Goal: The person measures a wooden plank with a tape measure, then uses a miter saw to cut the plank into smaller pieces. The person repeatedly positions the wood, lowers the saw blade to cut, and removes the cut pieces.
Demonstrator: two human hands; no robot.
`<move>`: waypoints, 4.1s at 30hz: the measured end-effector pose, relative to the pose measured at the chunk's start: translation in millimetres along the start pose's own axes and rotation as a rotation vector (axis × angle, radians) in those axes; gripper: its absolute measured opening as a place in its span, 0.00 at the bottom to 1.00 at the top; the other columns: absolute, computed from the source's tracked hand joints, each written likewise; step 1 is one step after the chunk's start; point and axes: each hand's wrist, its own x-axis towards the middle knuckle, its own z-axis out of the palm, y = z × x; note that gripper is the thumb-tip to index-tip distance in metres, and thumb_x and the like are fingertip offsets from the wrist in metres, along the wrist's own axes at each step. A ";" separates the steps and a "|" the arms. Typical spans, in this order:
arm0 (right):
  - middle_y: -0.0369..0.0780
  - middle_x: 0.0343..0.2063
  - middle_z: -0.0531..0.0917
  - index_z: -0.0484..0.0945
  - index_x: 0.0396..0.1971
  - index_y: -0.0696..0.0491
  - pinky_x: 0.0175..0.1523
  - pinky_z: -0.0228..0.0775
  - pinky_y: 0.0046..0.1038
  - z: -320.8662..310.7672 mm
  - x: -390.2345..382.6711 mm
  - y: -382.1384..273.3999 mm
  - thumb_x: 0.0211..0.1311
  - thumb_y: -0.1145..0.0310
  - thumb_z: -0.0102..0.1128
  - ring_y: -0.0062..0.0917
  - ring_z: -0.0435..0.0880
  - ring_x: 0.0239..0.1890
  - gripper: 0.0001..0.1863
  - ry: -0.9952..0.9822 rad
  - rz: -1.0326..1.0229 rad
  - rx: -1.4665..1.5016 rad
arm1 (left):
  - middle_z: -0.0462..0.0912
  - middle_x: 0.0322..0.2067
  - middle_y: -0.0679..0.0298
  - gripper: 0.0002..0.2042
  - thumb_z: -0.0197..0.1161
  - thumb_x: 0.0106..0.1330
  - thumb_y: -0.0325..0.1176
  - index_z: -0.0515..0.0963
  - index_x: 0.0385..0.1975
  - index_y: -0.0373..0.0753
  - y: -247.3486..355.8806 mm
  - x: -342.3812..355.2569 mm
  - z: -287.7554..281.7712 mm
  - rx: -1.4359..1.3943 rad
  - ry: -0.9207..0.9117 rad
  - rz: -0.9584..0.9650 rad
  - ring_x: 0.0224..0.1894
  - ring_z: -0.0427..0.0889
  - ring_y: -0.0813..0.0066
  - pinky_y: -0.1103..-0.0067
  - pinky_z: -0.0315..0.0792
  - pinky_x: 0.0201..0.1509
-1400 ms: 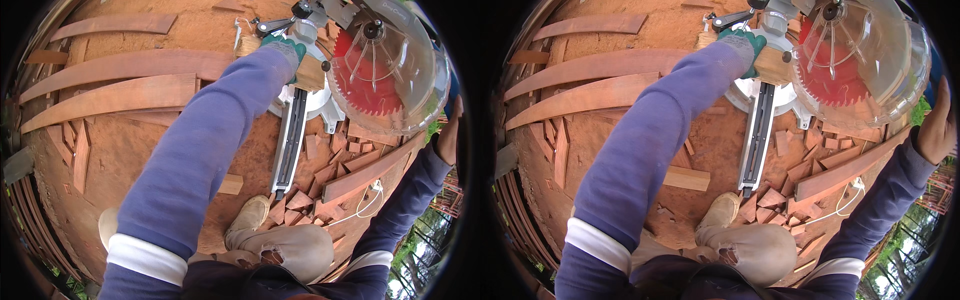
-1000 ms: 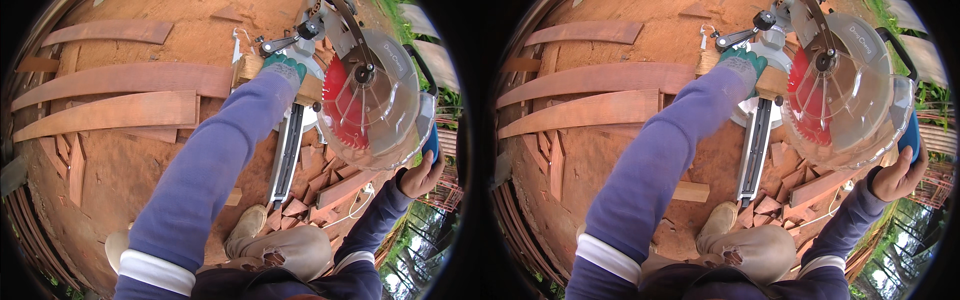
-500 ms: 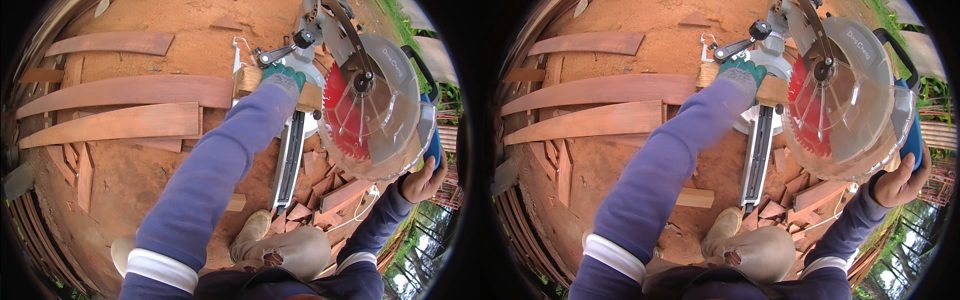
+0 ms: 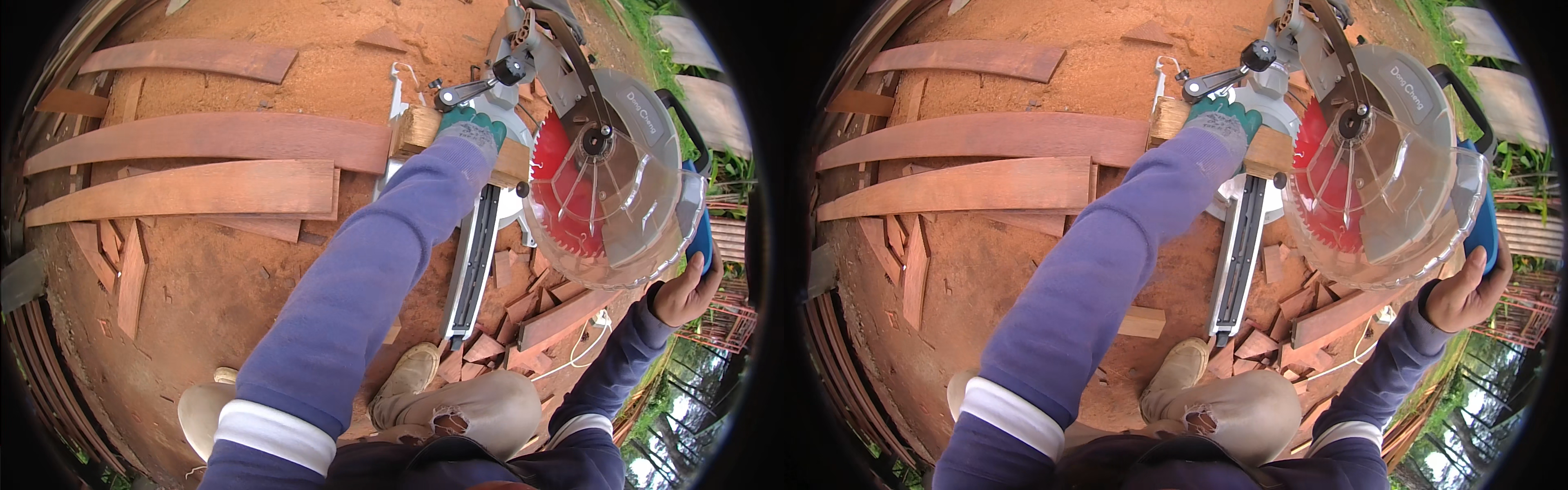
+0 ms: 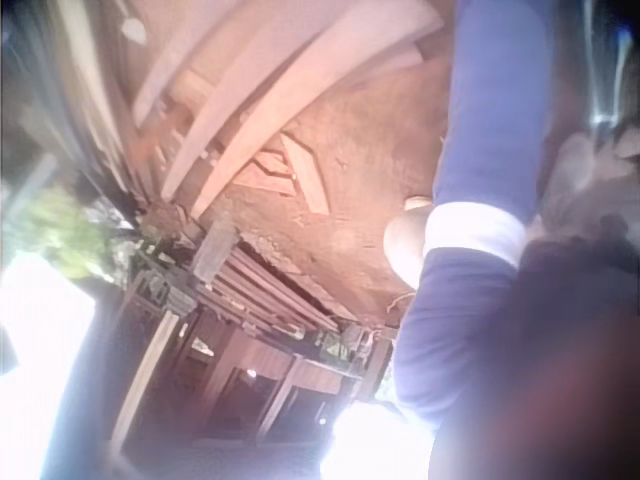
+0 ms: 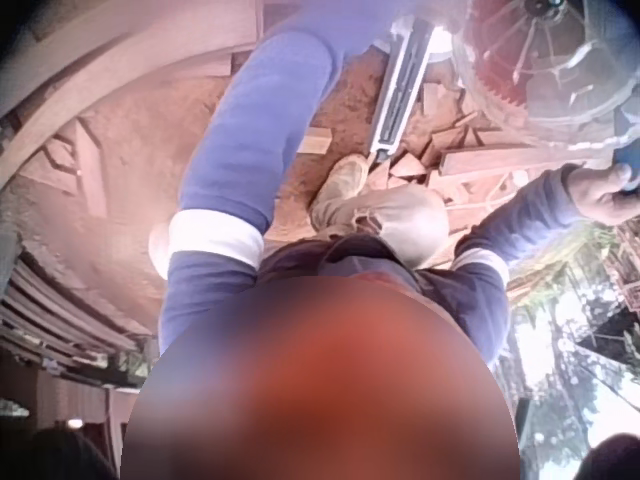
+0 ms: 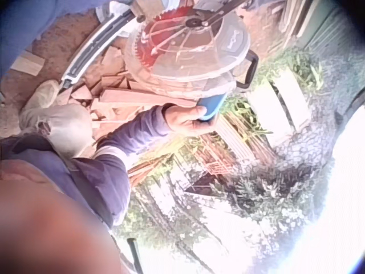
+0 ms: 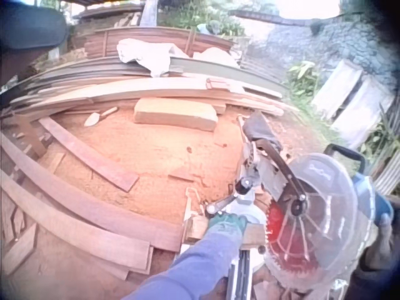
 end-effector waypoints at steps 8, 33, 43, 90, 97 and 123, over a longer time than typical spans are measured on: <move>0.47 0.48 0.82 0.76 0.52 0.66 0.58 0.70 0.30 4.1 -11.7 -12.1 0.73 0.65 0.55 0.30 0.80 0.48 0.19 -0.002 -0.010 -0.017 | 0.78 0.58 0.55 0.18 0.63 0.68 0.33 0.74 0.58 0.43 0.6 -8.5 -9.8 0.038 -0.002 0.023 0.64 0.75 0.60 0.65 0.64 0.68; 0.47 0.45 0.84 0.76 0.52 0.67 0.55 0.73 0.26 7.9 1.0 -17.3 0.73 0.72 0.56 0.28 0.83 0.45 0.15 0.027 0.045 -0.005 | 0.81 0.53 0.55 0.25 0.71 0.56 0.39 0.75 0.55 0.45 3.9 -11.5 1.7 0.127 0.123 0.010 0.59 0.79 0.58 0.64 0.71 0.64; 0.47 0.46 0.84 0.75 0.53 0.67 0.56 0.73 0.27 6.6 -13.1 -9.2 0.73 0.70 0.56 0.29 0.83 0.45 0.17 0.008 0.006 0.034 | 0.80 0.53 0.54 0.21 0.66 0.59 0.35 0.75 0.54 0.44 3.4 -14.6 0.8 0.122 0.127 0.016 0.59 0.78 0.57 0.62 0.68 0.64; 0.49 0.43 0.84 0.78 0.50 0.66 0.51 0.75 0.30 14.4 -50.9 9.7 0.70 0.63 0.64 0.30 0.82 0.43 0.21 0.119 -0.070 -0.047 | 0.70 0.64 0.45 0.31 0.51 0.63 0.20 0.60 0.70 0.40 -78.8 -121.9 40.6 -0.743 0.409 -0.246 0.64 0.73 0.45 0.67 0.70 0.66; 0.47 0.43 0.84 0.77 0.50 0.66 0.48 0.76 0.29 14.0 -49.8 9.3 0.70 0.62 0.64 0.29 0.83 0.41 0.21 0.119 -0.017 -0.053 | 0.68 0.68 0.49 0.33 0.47 0.66 0.17 0.58 0.74 0.40 -76.9 -126.4 29.9 -0.810 0.339 -0.321 0.68 0.72 0.55 0.73 0.67 0.72; 0.47 0.44 0.85 0.78 0.50 0.65 0.52 0.75 0.30 13.8 -50.7 2.1 0.68 0.65 0.63 0.30 0.83 0.42 0.19 0.122 -0.051 -0.149 | 0.77 0.60 0.52 0.43 0.83 0.46 0.37 0.69 0.65 0.38 -128.8 -80.0 -1.3 -0.543 0.050 -0.149 0.58 0.81 0.56 0.68 0.78 0.60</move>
